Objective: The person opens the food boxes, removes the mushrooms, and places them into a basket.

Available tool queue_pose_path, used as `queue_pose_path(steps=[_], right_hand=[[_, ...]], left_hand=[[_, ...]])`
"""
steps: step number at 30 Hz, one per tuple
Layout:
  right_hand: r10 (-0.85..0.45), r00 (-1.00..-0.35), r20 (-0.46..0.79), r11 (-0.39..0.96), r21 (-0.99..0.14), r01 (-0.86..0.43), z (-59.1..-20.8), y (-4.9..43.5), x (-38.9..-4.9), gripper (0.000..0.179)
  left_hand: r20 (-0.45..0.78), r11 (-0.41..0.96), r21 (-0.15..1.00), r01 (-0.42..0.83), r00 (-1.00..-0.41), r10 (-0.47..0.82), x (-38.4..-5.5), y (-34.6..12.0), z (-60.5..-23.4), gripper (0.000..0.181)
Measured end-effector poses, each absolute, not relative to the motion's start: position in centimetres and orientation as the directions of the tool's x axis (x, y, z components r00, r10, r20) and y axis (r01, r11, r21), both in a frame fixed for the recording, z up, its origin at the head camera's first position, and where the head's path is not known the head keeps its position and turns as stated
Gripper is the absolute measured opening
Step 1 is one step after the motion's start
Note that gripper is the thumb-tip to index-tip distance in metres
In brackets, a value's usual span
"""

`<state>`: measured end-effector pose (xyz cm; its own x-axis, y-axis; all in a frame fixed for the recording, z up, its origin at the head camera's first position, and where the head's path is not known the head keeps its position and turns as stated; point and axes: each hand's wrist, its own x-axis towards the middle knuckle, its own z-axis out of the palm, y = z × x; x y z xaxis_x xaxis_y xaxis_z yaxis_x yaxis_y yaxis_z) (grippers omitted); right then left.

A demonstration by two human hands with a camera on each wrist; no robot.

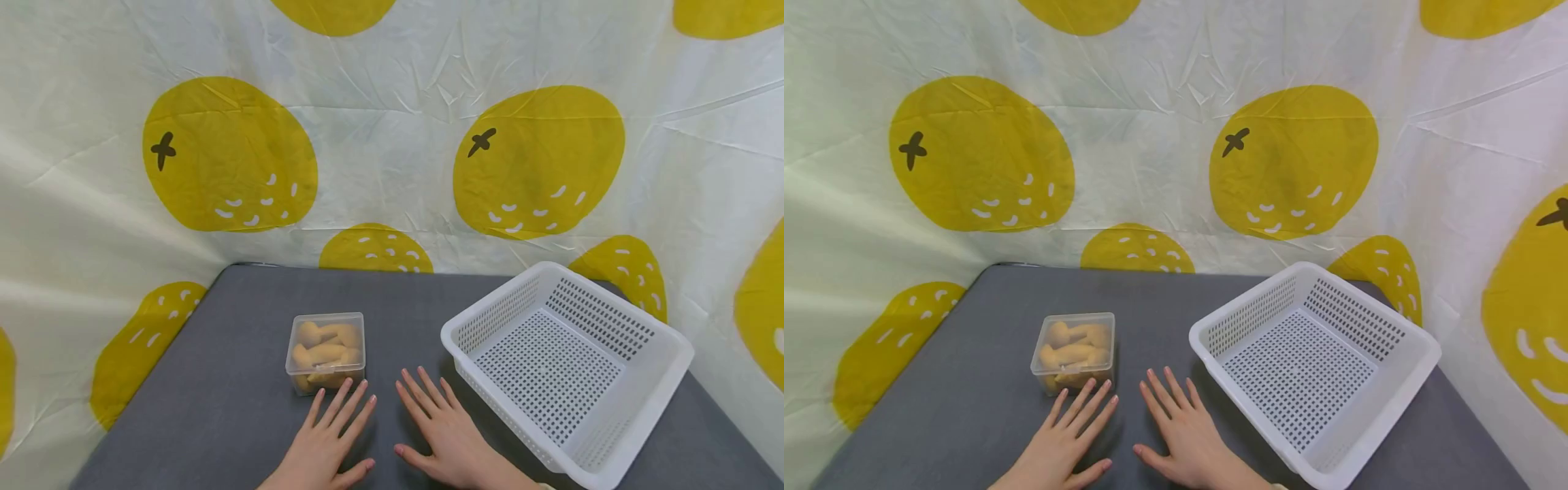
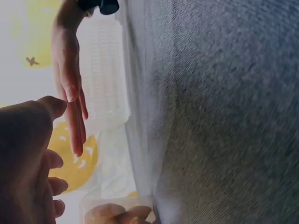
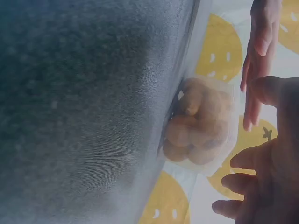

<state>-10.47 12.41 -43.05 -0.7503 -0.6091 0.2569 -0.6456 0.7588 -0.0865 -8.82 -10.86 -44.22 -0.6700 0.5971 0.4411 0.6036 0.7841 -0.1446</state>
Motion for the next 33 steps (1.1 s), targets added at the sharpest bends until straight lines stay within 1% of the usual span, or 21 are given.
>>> queue_pose_path(steps=[7, 12, 16, 19, 22, 25, 29, 33], right_hand=[[-0.605, -0.746, 0.278, 0.758, -0.087, -0.646, -42.5, 11.7, -11.1, 0.077], [-0.604, -0.729, 0.321, 0.750, -0.080, -0.656, -42.2, 11.0, -11.9, 0.076], [-0.604, -0.712, 0.357, 0.740, -0.080, -0.668, -42.1, 10.3, -12.5, 0.074], [-0.605, -0.697, 0.386, 0.733, -0.073, -0.677, -41.9, 9.7, -13.1, 0.073], [-0.608, -0.680, 0.410, 0.725, -0.064, -0.686, -41.6, 9.1, -13.7, 0.071], [-0.615, -0.666, 0.421, 0.716, -0.054, -0.696, -41.3, 8.3, -14.1, 0.069], [-0.628, -0.659, 0.414, 0.707, -0.049, -0.705, -40.9, 7.3, -14.7, 0.064], [-0.648, -0.635, 0.420, 0.686, -0.039, -0.726, -40.6, 6.3, -15.3, 0.059]], left_hand=[[0.492, 0.788, -0.092, 0.609, -0.660, 0.568, -9.2, -11.2, -43.1, 0.081], [0.500, 0.803, -0.058, 0.593, -0.679, 0.538, -9.4, -11.6, -42.6, 0.082], [0.519, 0.816, -0.048, 0.576, -0.683, 0.513, -9.9, -12.3, -42.6, 0.078], [0.560, 0.812, -0.044, 0.583, -0.659, 0.503, -10.5, -13.1, -42.6, 0.070], [0.611, 0.800, -0.046, 0.598, -0.617, 0.496, -11.3, -13.9, -42.6, 0.060], [0.638, 0.787, -0.041, 0.615, -0.591, 0.494, -12.2, -14.7, -42.6, 0.055], [0.632, 0.780, -0.045, 0.624, -0.587, 0.506, -13.1, -15.7, -42.6, 0.052], [0.657, 0.771, -0.059, 0.635, -0.557, 0.508, -14.1, -16.6, -42.8, 0.057]])
